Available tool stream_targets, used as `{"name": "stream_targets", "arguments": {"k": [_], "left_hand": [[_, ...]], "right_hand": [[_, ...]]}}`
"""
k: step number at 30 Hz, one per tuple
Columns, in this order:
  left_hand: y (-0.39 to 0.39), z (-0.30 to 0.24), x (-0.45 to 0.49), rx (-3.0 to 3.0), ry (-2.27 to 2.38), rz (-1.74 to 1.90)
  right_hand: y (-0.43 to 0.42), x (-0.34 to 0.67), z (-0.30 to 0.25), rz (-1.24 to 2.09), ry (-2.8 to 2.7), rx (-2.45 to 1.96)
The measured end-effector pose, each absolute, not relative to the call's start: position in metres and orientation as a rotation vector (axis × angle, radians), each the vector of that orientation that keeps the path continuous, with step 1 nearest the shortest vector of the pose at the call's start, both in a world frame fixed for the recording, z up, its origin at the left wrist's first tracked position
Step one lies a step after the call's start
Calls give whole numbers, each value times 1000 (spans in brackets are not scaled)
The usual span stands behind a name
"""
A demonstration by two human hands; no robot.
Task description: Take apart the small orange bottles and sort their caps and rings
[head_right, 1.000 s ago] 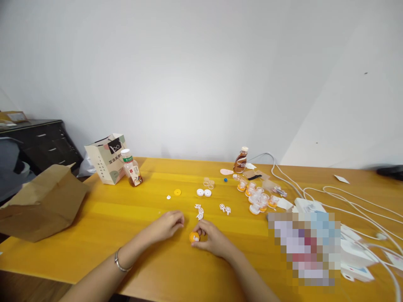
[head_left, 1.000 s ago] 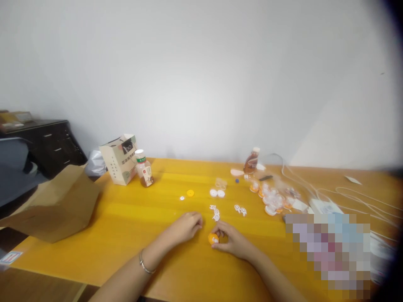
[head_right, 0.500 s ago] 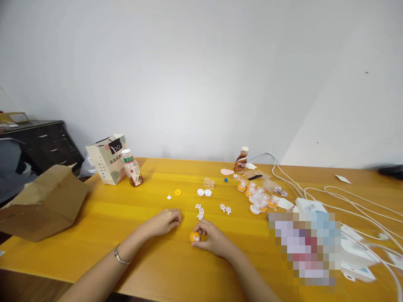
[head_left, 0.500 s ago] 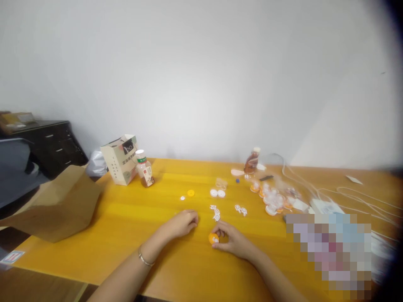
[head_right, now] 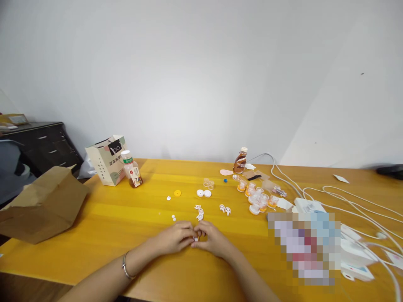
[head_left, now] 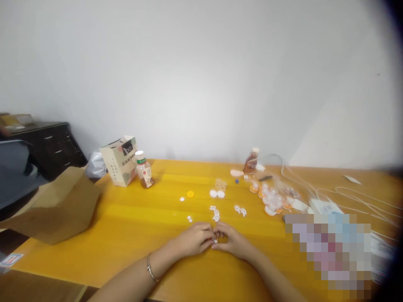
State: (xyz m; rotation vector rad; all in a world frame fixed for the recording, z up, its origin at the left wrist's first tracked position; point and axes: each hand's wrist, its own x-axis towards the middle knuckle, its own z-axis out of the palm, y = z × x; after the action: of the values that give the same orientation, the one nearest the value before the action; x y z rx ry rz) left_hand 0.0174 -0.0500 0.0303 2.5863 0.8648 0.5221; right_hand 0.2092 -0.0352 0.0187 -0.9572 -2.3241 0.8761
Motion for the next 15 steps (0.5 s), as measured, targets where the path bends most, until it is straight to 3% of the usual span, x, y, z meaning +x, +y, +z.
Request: {"name": "stream_targets", "arguments": {"k": [15], "left_hand": [[-44,14,24,2877,986,604]], "right_hand": [[-31,207,11,926,-2286,-988]]}}
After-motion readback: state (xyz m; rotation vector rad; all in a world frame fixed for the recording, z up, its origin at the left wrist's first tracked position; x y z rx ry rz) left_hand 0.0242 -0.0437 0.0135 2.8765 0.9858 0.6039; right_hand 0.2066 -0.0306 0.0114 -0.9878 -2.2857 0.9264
